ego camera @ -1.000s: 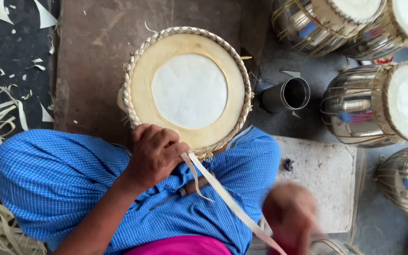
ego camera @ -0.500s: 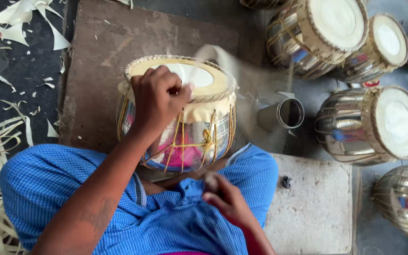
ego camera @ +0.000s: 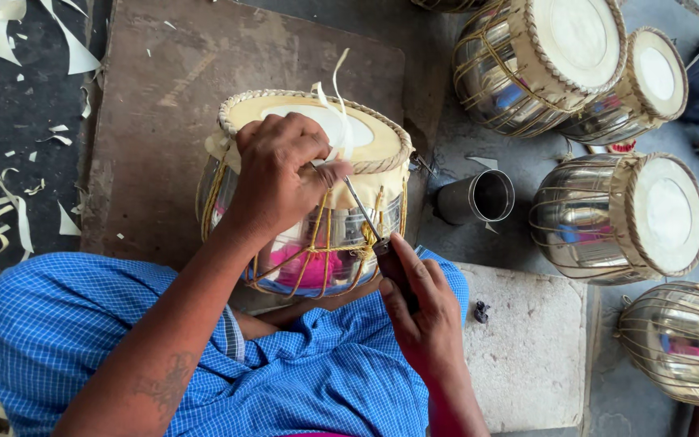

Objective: The person repairs various hand drums by using a tool to pull and adjust strips of material around the drumheads and rims.

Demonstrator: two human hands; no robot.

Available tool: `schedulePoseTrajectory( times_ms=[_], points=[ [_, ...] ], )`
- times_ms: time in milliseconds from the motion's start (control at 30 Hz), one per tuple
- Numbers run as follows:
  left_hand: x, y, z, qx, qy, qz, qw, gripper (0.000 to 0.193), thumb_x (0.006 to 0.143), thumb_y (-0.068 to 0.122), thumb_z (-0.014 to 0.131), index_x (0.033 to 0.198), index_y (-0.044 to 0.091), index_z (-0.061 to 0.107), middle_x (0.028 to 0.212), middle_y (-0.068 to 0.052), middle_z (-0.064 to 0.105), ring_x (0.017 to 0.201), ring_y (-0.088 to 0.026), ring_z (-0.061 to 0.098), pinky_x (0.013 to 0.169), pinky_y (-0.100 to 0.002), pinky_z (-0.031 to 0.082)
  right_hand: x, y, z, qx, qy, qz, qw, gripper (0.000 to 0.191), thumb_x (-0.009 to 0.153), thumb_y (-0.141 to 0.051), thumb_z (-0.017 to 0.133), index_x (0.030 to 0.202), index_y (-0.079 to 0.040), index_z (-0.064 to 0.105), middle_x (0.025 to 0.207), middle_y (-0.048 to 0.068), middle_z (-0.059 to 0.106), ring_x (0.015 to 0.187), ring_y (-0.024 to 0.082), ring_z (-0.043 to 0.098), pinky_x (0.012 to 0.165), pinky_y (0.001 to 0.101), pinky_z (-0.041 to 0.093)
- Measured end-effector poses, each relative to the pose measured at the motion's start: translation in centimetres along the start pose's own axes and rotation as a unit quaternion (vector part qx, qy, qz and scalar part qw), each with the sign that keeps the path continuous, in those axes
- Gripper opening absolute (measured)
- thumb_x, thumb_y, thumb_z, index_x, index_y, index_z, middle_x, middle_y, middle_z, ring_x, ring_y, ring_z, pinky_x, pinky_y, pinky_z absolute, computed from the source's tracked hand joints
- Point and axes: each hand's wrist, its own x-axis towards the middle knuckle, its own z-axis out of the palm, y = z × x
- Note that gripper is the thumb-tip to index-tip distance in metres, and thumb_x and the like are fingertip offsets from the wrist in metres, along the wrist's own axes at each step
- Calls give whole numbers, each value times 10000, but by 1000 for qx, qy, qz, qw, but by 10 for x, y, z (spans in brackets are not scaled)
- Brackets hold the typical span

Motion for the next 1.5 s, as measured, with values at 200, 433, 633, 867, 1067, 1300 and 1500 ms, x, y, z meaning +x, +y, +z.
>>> schedulePoseTrajectory(
  times_ms=[200, 433, 633, 867, 1067, 1300, 1500],
  points=[
    [-1, 5, 5, 42, -6, 36, 998, 576, 749, 607, 839, 946, 76, 738, 959, -33, 665, 951, -249, 585, 902, -459, 347, -5, -13, -2, 8, 13, -19, 1000, 514, 979, -138, 633, 1479, -83, 527, 1069, 78, 716, 902, 200, 666, 775, 324, 536],
    [8, 0, 7, 57, -6, 39, 998, 541, 791, 601, 829, 897, 80, 729, 910, -56, 657, 915, -275, 586, 859, -464, 350, -1, 28, 51, 325, 25, 214, 921, 559, 930, -120, 690, 1474, -79, 570, 1022, 40, 703, 631, 143, 485, 563, 290, 411],
    [5, -4, 2, 74, -12, 36, 997, 488, 821, 563, 818, 910, 90, 736, 915, -64, 667, 920, -292, 596, 865, -462, 358, -1, 38, 63, 481, -9, 274, 833, 571, 924, -178, 695, 1478, -107, 573, 1005, -26, 697, 595, 67, 453, 504, 215, 367],
    [2, -8, -2, 88, -14, 25, 996, 453, 854, 520, 822, 921, 84, 719, 921, -52, 666, 926, -288, 589, 902, -456, 366, 11, 26, 60, 211, 60, 65, 974, 518, 997, -212, 722, 1499, -151, 613, 953, 42, 661, 781, 130, 591, 678, 269, 485],
    [-3, -5, -2, 72, 9, 7, 997, 391, 869, 483, 808, 920, 105, 725, 902, -49, 645, 906, -288, 578, 867, -460, 365, 15, 4, 56, 110, 111, -78, 985, 471, 1017, -251, 690, 1456, -130, 567, 1009, 86, 679, 869, 189, 681, 731, 330, 546],
    [-15, 1, -11, 38, 1, 20, 999, 209, 943, 276, 743, 1068, 110, 720, 999, -32, 647, 994, -284, 566, 912, -450, 369, 22, 13, 31, 689, -188, 233, 660, 539, 1017, -251, 680, 1527, -142, 542, 875, 99, 682, 490, 111, 592, 429, 214, 463],
    [-20, 6, -13, 63, 14, 9, 998, 178, 930, 254, 763, 1026, 110, 723, 938, -19, 628, 950, -268, 555, 876, -443, 355, 4, 3, 58, 193, 48, -110, 974, 447, 1154, -257, 610, 1558, -156, 447, 1053, 99, 695, 851, 137, 626, 737, 269, 511]
  ],
)
